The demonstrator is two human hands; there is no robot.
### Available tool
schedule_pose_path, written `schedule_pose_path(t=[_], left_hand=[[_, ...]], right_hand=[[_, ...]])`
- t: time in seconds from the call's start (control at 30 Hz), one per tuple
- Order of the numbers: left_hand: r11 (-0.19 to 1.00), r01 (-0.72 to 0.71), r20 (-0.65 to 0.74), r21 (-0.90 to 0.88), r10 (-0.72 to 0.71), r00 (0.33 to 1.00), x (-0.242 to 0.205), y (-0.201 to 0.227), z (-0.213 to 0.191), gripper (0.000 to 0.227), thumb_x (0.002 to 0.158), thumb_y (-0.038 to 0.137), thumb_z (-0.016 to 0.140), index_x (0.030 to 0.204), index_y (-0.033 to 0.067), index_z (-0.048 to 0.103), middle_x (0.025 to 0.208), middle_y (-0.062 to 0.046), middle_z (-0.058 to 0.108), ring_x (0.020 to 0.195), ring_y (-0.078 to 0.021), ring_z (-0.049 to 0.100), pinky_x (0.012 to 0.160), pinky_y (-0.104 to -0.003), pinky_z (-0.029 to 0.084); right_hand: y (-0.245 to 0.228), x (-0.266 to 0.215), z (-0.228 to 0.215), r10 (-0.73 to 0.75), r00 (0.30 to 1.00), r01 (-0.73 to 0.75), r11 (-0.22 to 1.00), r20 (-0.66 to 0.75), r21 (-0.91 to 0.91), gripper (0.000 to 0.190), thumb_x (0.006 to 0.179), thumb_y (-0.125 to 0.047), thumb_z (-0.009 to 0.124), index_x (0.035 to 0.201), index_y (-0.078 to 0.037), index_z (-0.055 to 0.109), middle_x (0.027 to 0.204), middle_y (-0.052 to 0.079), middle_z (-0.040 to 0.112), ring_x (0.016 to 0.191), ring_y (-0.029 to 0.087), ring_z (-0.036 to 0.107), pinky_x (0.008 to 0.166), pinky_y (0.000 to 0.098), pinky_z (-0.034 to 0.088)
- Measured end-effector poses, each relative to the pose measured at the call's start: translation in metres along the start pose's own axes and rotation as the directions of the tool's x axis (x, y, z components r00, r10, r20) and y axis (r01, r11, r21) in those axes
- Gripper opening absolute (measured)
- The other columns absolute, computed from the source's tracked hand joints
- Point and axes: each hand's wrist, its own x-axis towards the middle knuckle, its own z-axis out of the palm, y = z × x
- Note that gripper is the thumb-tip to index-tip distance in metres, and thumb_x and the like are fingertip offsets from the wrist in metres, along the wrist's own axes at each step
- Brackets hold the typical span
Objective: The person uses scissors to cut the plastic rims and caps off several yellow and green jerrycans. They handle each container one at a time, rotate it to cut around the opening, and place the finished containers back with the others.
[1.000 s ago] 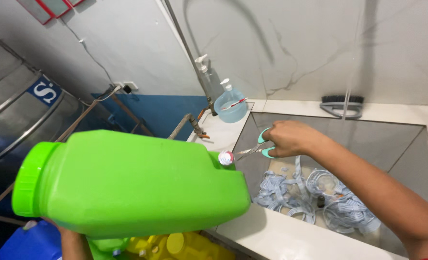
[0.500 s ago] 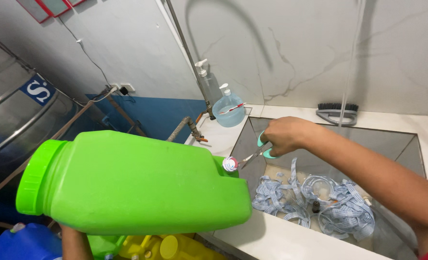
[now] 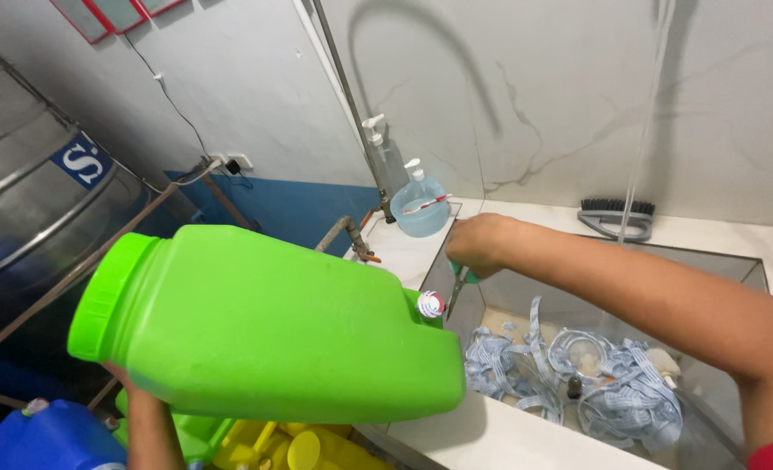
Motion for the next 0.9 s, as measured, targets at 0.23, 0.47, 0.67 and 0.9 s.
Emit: schedule_pose_path(t=[0.23,0.47,0.67,0.9], left_hand=[[0.992,0.05,-0.05,0.114,-0.044,0.998,0.003,0.006,-0.003,0.016,0.108,0.011,0.069,0.106,-0.0043,0.074,0.092,-0.009,0.074,0.078,-0.0123,0.067,0.07,-0.028,0.048],[0.961,-0.023,-0.096,0.275,0.052,0.994,0.005,0.013,0.003,0.012,0.099,0.011,0.076,0.103,-0.0011,0.076,0.088,-0.013,0.074,0.077,-0.0201,0.072,0.066,-0.031,0.048],[0.943,-0.024,-0.099,0.332,0.06,0.993,0.007,0.011,0.008,0.013,0.094,0.015,0.08,0.092,0.0024,0.077,0.078,-0.013,0.071,0.071,-0.0237,0.067,0.072,-0.035,0.049],[0.949,0.008,-0.145,0.315,0.04,0.989,0.005,-0.007,0.003,0.01,0.094,0.014,0.076,0.097,0.0043,0.074,0.083,-0.011,0.069,0.074,-0.0243,0.068,0.068,-0.036,0.049]], right_hand=[[-0.015,-0.034,0.06,0.103,0.991,-0.087,0.982,-0.09,0.165,0.03,0.084,-0.04,0.07,0.084,-0.011,0.072,0.078,0.014,0.071,0.077,0.038,0.069,0.07,0.05,0.055],[-0.006,-0.045,0.085,0.172,0.951,-0.137,0.979,-0.256,0.148,0.043,0.08,-0.045,0.072,0.091,-0.005,0.066,0.08,0.014,0.07,0.087,0.035,0.066,0.067,0.0491,0.056],[0.012,-0.032,0.076,0.149,0.963,-0.098,0.97,-0.227,0.222,0.04,0.078,-0.043,0.072,0.097,-0.008,0.069,0.085,0.012,0.072,0.09,0.034,0.066,0.075,0.0498,0.055],[0.009,-0.012,0.082,0.076,0.977,-0.004,0.941,-0.2,0.339,0.035,0.081,-0.037,0.072,0.103,-0.011,0.071,0.087,0.015,0.069,0.089,0.037,0.066,0.075,0.0515,0.053]])
